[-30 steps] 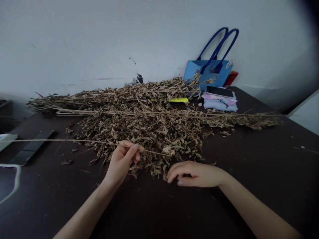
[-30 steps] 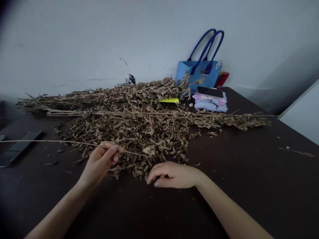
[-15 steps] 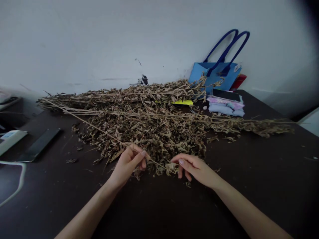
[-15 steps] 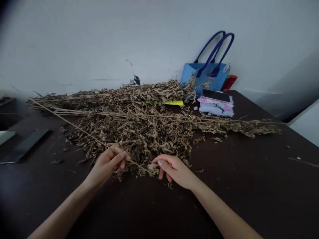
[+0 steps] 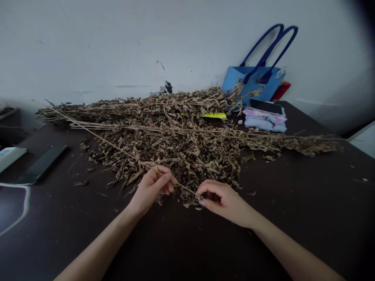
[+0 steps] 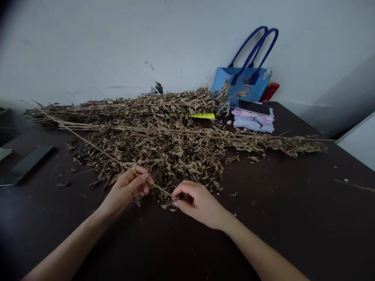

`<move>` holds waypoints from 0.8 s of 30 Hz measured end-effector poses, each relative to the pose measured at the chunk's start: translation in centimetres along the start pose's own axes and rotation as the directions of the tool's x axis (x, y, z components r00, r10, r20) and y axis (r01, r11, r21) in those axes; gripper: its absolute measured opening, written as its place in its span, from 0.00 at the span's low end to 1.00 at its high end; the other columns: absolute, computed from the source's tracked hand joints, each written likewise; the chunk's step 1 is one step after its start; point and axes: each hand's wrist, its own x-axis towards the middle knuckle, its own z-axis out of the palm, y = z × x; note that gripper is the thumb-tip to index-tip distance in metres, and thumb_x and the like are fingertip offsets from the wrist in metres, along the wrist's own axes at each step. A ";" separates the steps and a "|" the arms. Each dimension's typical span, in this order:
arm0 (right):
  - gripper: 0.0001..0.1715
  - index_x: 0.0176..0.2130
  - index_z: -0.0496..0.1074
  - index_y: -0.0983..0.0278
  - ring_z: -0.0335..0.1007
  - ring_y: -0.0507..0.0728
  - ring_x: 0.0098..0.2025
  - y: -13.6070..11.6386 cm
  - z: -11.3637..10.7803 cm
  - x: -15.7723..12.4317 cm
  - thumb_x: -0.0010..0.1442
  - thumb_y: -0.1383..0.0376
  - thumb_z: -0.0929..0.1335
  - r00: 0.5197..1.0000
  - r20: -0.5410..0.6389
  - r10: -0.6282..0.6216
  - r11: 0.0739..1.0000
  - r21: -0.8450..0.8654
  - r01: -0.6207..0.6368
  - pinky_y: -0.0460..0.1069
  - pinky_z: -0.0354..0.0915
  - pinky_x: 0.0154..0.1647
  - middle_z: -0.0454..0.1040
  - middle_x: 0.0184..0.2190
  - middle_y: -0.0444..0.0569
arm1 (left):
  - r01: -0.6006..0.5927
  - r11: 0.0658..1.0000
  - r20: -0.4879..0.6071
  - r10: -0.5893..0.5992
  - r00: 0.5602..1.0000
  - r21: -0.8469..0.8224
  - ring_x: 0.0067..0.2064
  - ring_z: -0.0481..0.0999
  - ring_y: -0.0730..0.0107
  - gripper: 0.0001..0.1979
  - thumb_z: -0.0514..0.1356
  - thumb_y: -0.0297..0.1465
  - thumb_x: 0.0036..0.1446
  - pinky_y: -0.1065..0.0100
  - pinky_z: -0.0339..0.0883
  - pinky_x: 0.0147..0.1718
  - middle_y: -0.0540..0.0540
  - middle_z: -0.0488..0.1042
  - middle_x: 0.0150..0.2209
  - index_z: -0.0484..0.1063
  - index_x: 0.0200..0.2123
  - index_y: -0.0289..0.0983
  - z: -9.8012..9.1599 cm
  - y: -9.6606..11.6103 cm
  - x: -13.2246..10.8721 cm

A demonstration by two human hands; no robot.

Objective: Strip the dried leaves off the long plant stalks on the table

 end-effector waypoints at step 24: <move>0.13 0.33 0.67 0.63 0.60 0.48 0.28 -0.7 1.3 -0.2 0.61 0.56 0.63 0.989 -0.124 0.079 0.964 0.264 -0.044 0.44 0.60 0.27 0.65 0.32 0.46 | 0.072 0.995 0.183 -0.059 0.981 -0.065 0.28 0.71 0.75 0.08 0.58 0.33 0.58 0.72 0.64 0.27 0.45 0.74 0.32 0.69 0.31 0.33 2.0 -0.7 -1.8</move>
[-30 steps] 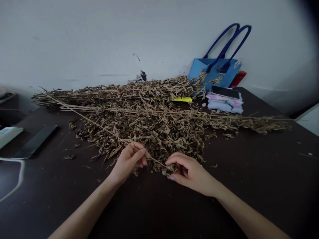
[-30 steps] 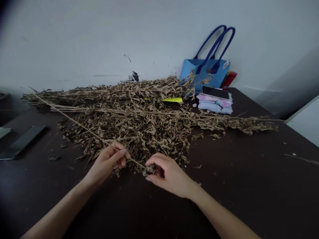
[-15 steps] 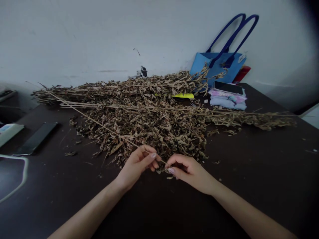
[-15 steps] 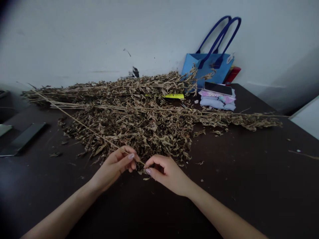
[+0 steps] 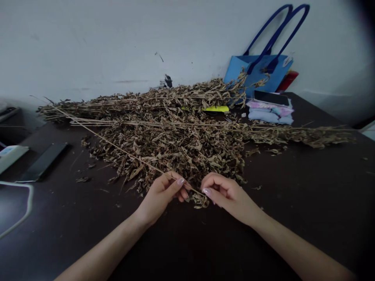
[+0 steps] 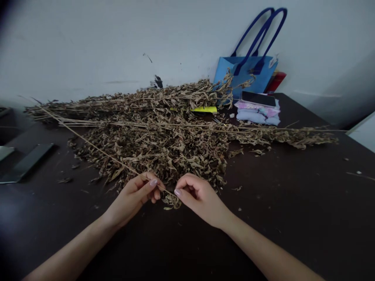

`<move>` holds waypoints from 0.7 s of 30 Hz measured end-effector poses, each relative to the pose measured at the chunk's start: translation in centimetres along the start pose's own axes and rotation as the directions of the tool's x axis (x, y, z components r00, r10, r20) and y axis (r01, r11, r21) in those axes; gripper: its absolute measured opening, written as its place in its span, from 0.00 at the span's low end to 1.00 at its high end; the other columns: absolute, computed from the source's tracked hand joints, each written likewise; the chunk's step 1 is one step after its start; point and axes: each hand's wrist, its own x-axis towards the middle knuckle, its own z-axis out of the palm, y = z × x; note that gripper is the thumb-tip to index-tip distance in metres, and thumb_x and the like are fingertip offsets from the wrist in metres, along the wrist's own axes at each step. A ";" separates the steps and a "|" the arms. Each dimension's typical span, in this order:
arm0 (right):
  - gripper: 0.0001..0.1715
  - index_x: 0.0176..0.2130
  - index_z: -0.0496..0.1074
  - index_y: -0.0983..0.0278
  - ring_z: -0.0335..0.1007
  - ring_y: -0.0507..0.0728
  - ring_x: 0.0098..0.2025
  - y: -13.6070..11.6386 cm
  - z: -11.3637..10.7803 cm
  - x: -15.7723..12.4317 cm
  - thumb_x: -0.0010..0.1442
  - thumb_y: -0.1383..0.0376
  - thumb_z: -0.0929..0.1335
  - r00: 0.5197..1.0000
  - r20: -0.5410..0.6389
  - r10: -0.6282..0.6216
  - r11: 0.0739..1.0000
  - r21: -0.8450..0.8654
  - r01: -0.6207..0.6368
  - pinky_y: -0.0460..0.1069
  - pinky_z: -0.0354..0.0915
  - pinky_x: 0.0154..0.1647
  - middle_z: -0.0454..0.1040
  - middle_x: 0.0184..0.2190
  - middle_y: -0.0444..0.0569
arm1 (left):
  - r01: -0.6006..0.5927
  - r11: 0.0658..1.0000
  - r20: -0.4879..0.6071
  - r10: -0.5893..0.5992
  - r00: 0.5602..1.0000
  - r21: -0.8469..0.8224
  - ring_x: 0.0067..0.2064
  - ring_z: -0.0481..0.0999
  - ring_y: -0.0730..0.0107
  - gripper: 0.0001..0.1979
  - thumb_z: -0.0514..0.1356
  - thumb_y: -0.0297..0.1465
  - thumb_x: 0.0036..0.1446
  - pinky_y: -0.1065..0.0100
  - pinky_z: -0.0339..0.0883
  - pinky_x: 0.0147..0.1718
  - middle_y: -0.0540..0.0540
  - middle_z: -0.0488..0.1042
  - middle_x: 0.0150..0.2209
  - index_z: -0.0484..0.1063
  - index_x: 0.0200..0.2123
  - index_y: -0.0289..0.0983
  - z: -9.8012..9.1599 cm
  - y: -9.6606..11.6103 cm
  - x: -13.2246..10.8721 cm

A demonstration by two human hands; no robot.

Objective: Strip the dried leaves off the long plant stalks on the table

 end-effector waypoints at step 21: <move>0.14 0.32 0.68 0.63 0.61 0.50 0.31 0.3 0.8 -0.1 0.60 0.56 0.64 0.998 0.061 0.009 0.997 -0.074 -0.005 0.45 0.57 0.30 0.66 0.29 0.45 | 0.000 0.996 0.128 -0.011 0.992 0.084 0.28 0.68 0.76 0.12 0.66 0.31 0.48 0.72 0.62 0.28 0.49 0.68 0.28 0.67 0.34 0.33 1.4 -1.5 -0.5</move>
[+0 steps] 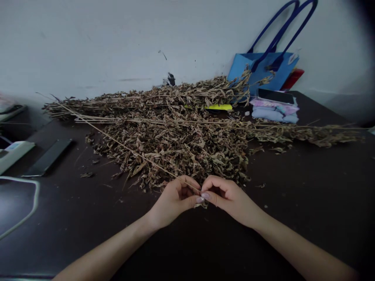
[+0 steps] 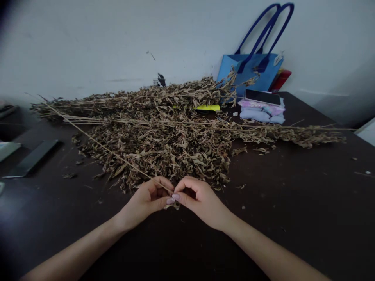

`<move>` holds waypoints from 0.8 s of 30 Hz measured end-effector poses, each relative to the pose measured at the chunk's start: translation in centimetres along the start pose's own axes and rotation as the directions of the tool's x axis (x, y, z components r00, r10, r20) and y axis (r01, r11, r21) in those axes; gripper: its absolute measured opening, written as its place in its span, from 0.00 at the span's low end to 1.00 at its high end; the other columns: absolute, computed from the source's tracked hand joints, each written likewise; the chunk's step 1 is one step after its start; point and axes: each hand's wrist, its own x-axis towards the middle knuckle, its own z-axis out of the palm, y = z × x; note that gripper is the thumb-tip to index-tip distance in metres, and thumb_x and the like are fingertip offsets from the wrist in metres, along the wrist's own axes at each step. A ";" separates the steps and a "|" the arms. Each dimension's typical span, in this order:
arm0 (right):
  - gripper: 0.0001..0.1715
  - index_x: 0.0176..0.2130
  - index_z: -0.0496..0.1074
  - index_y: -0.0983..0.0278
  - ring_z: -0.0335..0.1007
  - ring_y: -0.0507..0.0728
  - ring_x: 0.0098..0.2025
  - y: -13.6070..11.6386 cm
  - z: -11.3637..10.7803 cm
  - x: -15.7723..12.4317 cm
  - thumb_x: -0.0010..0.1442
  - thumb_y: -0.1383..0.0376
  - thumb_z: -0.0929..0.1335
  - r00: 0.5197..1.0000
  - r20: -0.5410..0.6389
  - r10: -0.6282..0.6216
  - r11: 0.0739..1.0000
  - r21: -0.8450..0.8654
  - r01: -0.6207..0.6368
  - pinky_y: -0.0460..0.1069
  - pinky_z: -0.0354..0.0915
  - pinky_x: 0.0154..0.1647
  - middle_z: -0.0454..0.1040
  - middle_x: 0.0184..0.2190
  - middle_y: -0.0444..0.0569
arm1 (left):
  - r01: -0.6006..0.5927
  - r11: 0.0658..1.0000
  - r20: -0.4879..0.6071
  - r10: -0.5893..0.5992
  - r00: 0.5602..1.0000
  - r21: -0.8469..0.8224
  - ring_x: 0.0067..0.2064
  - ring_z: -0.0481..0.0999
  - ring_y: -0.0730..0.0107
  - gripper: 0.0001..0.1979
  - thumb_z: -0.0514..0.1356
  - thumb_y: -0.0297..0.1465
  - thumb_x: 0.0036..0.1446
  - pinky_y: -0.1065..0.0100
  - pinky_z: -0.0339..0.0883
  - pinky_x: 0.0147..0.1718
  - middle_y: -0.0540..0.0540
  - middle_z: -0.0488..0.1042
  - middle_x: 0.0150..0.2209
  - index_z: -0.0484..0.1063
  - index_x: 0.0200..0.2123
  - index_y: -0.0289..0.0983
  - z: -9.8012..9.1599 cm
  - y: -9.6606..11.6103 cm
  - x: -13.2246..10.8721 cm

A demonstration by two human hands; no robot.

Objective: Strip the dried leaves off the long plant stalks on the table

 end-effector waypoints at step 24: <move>0.13 0.28 0.65 0.63 0.58 0.49 0.29 -0.4 0.5 -0.1 0.62 0.59 0.62 1.000 -0.003 -0.015 0.995 -0.094 0.015 0.45 0.55 0.30 0.63 0.25 0.42 | -0.036 0.981 -0.071 0.050 0.996 0.191 0.22 0.67 0.79 0.03 0.59 0.27 0.52 0.74 0.63 0.21 0.53 0.64 0.25 0.67 0.29 0.34 -0.2 -0.2 -0.1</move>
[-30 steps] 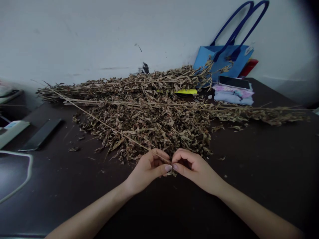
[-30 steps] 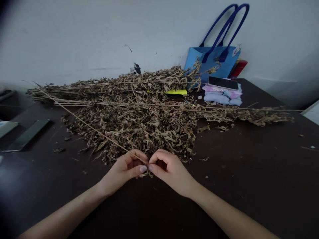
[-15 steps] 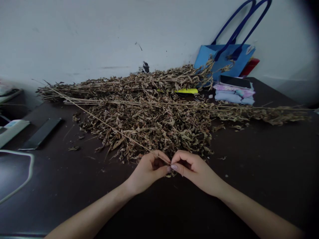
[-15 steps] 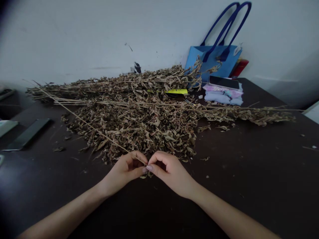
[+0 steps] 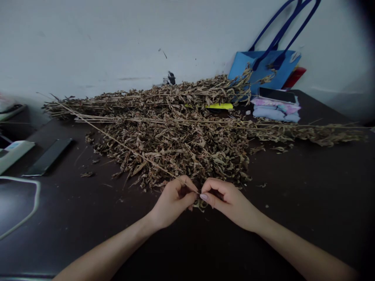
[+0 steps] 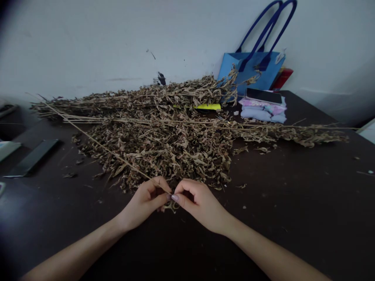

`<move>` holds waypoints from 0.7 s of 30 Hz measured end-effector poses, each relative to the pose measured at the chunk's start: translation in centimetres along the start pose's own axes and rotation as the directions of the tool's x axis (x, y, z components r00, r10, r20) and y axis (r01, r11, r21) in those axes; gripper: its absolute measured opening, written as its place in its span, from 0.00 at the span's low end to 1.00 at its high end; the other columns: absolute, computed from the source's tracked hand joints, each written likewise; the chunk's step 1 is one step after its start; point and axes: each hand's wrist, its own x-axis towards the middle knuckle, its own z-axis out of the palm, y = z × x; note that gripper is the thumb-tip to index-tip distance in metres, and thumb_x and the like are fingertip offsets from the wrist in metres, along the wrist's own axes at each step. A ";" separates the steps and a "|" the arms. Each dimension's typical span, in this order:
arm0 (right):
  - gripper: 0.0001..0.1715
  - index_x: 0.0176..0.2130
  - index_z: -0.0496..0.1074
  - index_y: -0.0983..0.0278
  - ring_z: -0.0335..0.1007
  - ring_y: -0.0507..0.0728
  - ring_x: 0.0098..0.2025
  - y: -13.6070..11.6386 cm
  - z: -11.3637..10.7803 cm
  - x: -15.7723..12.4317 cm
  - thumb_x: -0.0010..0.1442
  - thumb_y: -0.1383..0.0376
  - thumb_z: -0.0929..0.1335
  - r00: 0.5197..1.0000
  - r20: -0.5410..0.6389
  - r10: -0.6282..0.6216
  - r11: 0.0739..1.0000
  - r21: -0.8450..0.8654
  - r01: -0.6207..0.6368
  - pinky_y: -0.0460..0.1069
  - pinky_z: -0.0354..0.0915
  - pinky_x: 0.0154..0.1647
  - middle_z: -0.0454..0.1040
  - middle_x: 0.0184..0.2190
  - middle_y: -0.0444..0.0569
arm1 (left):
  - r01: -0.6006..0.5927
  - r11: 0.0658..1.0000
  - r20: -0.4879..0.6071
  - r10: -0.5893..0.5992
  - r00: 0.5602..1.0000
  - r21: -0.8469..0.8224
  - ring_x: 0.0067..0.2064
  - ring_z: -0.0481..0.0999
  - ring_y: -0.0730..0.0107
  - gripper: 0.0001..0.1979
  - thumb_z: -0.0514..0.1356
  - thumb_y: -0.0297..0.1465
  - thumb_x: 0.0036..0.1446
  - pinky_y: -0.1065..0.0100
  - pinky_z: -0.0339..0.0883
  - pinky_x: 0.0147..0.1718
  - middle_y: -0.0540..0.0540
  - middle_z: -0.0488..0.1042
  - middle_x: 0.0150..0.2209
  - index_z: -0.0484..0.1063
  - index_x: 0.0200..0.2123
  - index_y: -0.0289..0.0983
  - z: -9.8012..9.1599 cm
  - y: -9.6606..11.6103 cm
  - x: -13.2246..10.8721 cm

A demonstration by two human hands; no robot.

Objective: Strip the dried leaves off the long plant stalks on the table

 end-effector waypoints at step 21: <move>0.13 0.33 0.66 0.64 0.58 0.47 0.26 0.9 -0.2 0.1 0.59 0.56 0.64 0.992 0.069 0.108 0.964 0.235 -0.121 0.43 0.56 0.25 0.62 0.24 0.41 | 0.017 0.998 -0.019 -0.018 1.000 -0.068 0.23 0.63 0.80 0.09 0.59 0.34 0.57 0.76 0.58 0.21 0.52 0.66 0.24 0.67 0.31 0.33 -0.7 -0.2 0.4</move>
